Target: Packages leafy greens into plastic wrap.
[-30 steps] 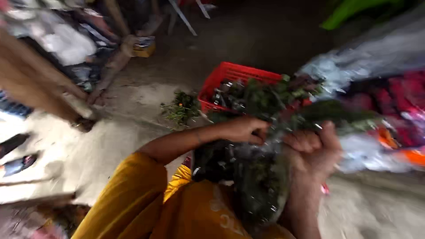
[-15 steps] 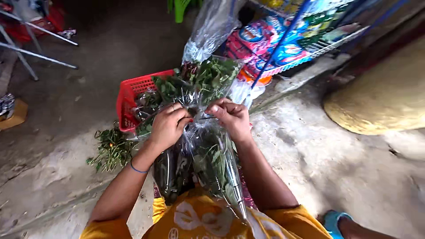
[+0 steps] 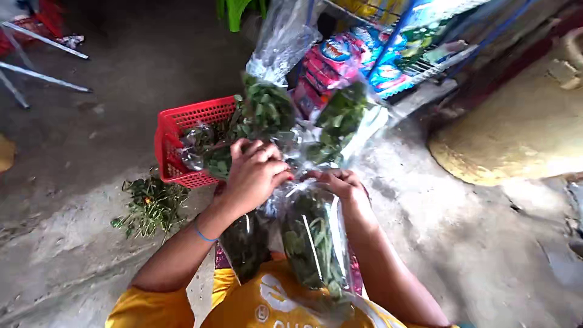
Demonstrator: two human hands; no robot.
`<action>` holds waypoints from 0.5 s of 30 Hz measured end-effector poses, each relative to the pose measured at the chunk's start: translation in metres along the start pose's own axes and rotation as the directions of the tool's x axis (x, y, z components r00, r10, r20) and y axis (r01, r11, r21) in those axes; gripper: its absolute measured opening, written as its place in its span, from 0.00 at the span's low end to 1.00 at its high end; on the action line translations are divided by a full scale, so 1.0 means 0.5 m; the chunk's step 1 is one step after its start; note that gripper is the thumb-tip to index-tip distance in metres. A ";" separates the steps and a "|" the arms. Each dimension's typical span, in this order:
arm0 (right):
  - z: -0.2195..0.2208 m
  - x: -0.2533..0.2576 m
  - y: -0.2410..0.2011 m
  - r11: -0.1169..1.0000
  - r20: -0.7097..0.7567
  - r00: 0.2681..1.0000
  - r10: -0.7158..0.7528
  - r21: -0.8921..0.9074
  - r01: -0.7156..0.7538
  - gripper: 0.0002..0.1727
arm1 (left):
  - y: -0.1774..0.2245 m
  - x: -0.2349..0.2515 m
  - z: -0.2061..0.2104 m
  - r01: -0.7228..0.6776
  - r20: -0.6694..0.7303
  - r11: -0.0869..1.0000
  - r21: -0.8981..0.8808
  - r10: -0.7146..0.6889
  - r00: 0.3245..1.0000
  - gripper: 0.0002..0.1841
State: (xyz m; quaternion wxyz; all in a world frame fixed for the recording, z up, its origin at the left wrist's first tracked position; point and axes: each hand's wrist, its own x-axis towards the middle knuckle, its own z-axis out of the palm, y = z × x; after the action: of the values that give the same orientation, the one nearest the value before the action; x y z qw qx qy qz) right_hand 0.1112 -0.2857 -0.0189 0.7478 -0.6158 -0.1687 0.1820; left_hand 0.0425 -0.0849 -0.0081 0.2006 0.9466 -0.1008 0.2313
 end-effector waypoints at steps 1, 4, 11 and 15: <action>0.001 -0.003 -0.002 1.000 -0.014 1.000 -0.020 -0.016 0.020 0.26 | 0.007 -0.002 0.000 0.015 0.022 1.000 0.016 -0.015 1.000 0.11; 0.005 0.000 0.000 0.998 -0.103 0.994 -0.038 0.037 0.042 0.29 | 0.023 0.004 0.024 0.093 0.075 0.995 -0.017 -0.092 0.993 0.13; -0.012 0.055 0.003 0.992 -0.157 0.983 0.096 -0.065 -0.108 0.21 | -0.004 0.044 0.097 0.063 0.003 0.997 0.034 -0.063 0.998 0.08; -0.047 0.090 -0.008 0.894 0.079 0.997 0.013 -0.447 0.024 0.11 | -0.040 0.033 0.112 0.099 0.016 0.992 -0.082 -0.099 0.995 0.09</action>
State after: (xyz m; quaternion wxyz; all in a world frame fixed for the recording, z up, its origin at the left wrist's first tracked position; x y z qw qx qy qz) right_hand 0.1620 -0.2850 -0.0180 0.5792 -0.7631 -0.2375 0.1606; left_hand 0.0849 -0.0926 -0.0524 0.2501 0.9427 -0.0644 0.2112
